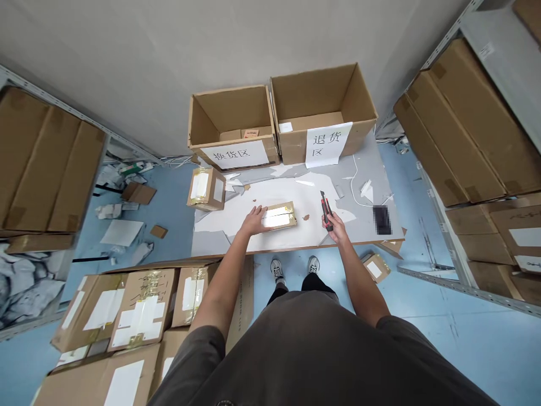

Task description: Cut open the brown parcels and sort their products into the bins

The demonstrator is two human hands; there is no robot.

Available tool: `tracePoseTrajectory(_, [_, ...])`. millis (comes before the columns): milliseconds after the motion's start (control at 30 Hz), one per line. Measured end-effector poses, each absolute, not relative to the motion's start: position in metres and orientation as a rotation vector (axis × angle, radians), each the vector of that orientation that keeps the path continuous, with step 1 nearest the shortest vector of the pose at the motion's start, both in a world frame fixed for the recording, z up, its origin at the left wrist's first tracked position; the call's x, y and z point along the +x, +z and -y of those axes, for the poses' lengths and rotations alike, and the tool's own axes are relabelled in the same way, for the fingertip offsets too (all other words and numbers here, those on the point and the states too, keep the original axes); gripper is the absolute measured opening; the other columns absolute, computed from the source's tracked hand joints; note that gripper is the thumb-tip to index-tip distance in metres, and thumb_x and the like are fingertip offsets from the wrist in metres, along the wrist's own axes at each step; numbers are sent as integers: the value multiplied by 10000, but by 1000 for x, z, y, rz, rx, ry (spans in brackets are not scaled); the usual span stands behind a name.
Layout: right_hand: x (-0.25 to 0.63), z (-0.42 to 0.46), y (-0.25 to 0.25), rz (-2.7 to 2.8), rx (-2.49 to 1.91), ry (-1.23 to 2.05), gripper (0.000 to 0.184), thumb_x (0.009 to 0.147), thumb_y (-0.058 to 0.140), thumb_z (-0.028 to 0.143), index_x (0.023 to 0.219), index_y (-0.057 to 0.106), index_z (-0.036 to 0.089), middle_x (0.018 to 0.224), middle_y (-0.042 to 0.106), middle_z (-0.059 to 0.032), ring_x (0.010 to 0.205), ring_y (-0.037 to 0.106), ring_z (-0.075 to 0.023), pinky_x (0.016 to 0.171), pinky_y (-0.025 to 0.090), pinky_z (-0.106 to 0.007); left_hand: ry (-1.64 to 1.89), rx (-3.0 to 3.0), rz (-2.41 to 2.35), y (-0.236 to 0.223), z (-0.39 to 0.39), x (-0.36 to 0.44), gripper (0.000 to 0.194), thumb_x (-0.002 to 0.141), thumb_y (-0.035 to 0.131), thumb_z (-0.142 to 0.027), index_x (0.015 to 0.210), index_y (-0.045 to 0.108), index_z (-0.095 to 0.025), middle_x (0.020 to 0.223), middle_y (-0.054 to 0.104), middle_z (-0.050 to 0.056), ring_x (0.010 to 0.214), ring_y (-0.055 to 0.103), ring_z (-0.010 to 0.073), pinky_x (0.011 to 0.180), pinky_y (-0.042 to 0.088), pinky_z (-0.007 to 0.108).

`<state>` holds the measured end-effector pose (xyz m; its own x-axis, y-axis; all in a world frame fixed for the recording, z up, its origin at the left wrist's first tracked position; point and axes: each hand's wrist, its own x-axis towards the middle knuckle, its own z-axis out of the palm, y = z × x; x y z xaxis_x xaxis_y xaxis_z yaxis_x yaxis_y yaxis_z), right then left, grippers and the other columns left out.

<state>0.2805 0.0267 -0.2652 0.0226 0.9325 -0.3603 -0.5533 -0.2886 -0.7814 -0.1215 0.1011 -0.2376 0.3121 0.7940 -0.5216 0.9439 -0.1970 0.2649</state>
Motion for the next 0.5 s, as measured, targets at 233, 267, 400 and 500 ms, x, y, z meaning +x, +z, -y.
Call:
tracePoseTrajectory(233, [290,-23,-272,438,-1125,1499,457,838,875,589,926,568,261,727,667,35,496,501,-88,434,388,-203,-448,2042,-1569,-236,-98,-115,1318,801,738,-834,1797,136,-214,1865,114,154,1723,73,413,1354,269,499])
tracePoseTrajectory(267, [290,-24,-273,435,-1154,1467,486,843,863,630,891,550,261,679,642,45,470,470,-80,415,355,-193,-452,2041,-1571,-235,-98,-114,1319,803,744,-824,1797,128,-213,1864,112,161,1723,70,415,1352,270,503])
tracePoseTrajectory(400, [291,-30,-272,471,-1208,1423,512,832,874,630,819,522,257,628,623,41,463,430,-74,407,330,-186,-493,2049,-1589,-230,-97,-109,1311,789,823,-713,1792,114,-255,1863,109,170,1718,98,423,1331,296,533])
tracePoseTrajectory(500, [294,-34,-268,459,-1188,1444,407,844,862,531,857,559,258,666,634,31,503,460,-94,443,380,-206,-510,2056,-1627,-225,-94,-105,1275,794,857,-614,1786,131,-276,1858,142,175,1706,155,421,1309,326,540])
